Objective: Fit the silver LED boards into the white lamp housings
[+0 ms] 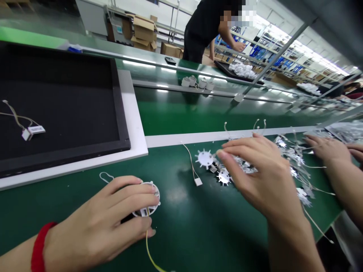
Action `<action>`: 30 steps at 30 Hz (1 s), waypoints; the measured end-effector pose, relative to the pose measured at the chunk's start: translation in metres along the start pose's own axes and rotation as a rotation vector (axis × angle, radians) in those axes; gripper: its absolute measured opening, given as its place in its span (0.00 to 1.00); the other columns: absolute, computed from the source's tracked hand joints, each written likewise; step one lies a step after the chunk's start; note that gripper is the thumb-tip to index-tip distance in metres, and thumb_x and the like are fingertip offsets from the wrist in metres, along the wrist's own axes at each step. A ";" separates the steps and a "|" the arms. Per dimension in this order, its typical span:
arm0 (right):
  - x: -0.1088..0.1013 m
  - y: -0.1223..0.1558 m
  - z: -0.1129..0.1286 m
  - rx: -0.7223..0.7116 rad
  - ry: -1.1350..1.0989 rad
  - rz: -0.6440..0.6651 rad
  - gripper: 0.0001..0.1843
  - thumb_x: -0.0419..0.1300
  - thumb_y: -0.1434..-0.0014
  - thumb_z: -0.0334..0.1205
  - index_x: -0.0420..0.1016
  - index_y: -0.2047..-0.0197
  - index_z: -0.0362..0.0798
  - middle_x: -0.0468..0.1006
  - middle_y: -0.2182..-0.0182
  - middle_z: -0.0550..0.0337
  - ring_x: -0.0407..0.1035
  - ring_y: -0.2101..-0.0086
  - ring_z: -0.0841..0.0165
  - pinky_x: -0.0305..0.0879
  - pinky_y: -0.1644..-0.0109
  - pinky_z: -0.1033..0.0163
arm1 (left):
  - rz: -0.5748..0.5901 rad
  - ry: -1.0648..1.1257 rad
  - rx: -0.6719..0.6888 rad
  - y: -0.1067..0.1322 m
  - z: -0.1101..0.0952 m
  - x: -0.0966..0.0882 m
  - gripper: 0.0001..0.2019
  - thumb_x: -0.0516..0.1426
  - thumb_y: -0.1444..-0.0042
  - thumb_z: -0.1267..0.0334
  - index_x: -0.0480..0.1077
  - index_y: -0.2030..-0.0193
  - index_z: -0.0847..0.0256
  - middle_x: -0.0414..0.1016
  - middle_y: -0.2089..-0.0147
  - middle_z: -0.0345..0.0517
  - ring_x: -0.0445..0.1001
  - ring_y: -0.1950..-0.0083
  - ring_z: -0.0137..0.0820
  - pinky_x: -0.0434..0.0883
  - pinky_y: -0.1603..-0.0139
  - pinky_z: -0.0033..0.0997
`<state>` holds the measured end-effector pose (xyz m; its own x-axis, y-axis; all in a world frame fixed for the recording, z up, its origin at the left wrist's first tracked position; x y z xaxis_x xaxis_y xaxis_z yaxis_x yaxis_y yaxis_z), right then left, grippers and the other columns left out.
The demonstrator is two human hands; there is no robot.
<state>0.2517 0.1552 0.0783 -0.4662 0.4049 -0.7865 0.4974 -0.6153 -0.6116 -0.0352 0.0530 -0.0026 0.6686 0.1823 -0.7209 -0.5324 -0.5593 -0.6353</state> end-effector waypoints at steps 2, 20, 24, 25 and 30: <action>-0.007 -0.001 0.003 0.127 -0.054 -0.144 0.09 0.64 0.28 0.37 0.81 0.63 0.51 0.87 0.65 0.59 0.82 0.63 0.61 0.77 0.50 0.52 | 0.001 -0.005 0.006 0.001 0.001 0.001 0.12 0.54 0.23 0.75 0.75 0.58 0.63 0.79 0.46 0.47 0.76 0.38 0.35 0.68 0.30 0.41; 0.034 0.002 0.051 0.576 -1.380 0.342 0.12 0.69 0.29 0.43 0.85 0.64 0.47 0.91 0.65 0.56 0.88 0.63 0.67 0.84 0.60 0.72 | 0.036 -0.036 -0.020 0.002 -0.001 -0.010 0.12 0.52 0.24 0.70 0.76 0.46 0.60 0.77 0.42 0.53 0.77 0.40 0.42 0.75 0.33 0.46; 0.039 0.006 0.058 0.617 -1.590 0.435 0.12 0.69 0.28 0.44 0.82 0.64 0.47 0.91 0.61 0.54 0.88 0.61 0.70 0.83 0.58 0.73 | -0.085 0.010 -0.141 0.002 0.006 -0.016 0.07 0.55 0.21 0.59 0.70 0.45 0.58 0.75 0.41 0.52 0.75 0.40 0.37 0.73 0.33 0.41; 0.040 0.007 0.061 0.627 -1.634 0.461 0.13 0.69 0.27 0.43 0.81 0.64 0.47 0.91 0.60 0.54 0.88 0.60 0.70 0.83 0.58 0.73 | -0.096 0.012 -0.169 0.002 0.008 -0.017 0.11 0.58 0.22 0.55 0.68 0.42 0.58 0.75 0.40 0.53 0.75 0.38 0.38 0.73 0.33 0.41; 0.046 0.012 0.076 0.623 -1.795 0.531 0.12 0.69 0.28 0.43 0.80 0.63 0.47 0.91 0.59 0.53 0.88 0.60 0.70 0.83 0.55 0.71 | -0.053 0.020 -0.223 0.002 0.010 -0.016 0.27 0.60 0.26 0.42 0.63 0.33 0.59 0.81 0.42 0.54 0.80 0.40 0.42 0.67 0.25 0.52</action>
<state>0.1807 0.1153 0.0418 -0.6567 -0.6551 0.3737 0.7170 -0.6959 0.0401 -0.0525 0.0566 0.0051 0.7041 0.2010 -0.6811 -0.3698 -0.7150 -0.5933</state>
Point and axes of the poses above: each hand's wrist, its own y-axis away from the middle knuckle, its own x-axis out of the palm, z = x × y, the point moved 1 cm from there along -y, towards the middle knuckle
